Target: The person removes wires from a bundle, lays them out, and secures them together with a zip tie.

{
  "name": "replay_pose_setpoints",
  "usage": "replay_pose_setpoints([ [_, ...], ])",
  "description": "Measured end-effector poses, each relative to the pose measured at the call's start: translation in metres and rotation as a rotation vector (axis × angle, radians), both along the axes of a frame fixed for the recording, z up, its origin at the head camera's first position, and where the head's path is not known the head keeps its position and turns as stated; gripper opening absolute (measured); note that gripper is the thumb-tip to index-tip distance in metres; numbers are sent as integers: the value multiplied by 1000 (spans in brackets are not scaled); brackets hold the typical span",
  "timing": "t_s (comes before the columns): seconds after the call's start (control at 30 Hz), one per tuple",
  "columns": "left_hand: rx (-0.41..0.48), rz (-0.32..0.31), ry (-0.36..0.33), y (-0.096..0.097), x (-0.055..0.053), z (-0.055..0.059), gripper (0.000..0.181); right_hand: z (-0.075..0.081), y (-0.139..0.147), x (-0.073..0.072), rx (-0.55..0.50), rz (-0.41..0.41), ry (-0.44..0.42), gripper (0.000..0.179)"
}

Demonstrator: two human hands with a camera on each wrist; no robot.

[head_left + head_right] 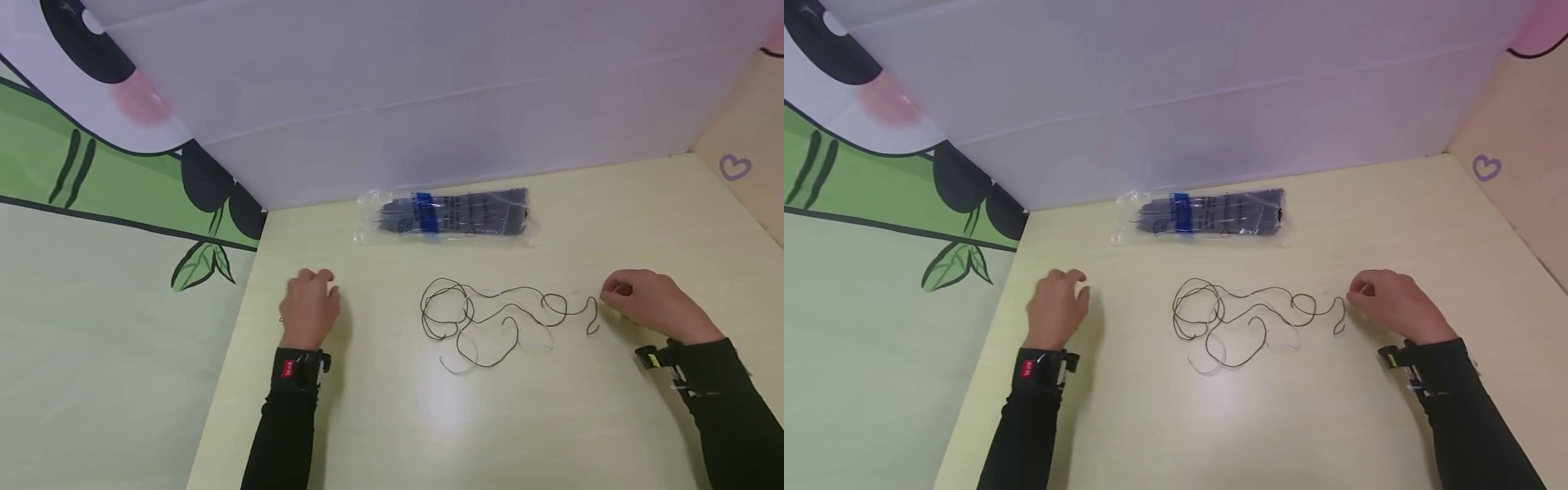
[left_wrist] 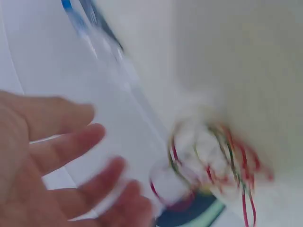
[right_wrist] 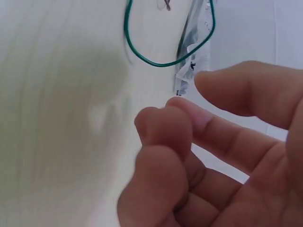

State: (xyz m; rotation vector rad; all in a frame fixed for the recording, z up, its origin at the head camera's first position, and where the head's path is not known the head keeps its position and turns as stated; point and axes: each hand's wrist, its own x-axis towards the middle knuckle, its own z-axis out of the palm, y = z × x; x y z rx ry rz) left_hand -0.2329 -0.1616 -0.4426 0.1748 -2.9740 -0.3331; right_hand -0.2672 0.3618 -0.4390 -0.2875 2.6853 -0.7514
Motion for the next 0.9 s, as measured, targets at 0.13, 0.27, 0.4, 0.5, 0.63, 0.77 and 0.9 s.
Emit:
replay_pose_setpoints([
  [0.13,5,103,-212,-36,1,2,46,7,-4,2,-16,-2,54,27],
  [0.27,85,75,-255,-43,0,-10,28,15,-15,3,-24,20,146,26],
  [0.4,206,15,-58,-20,-4,-6,13,22,-36,1,-44,73,214,23],
  [0.5,286,-95,52,11,-6,10,12,29,-65,1,-75,134,258,20],
  [0.63,359,-266,135,53,-6,34,13,40,-115,1,-157,223,307,18],
  [0.77,400,-361,169,82,-3,49,13,47,-159,4,-258,330,320,12],
  [0.9,379,-412,174,95,-3,49,11,48,-191,8,-290,415,365,9],
])
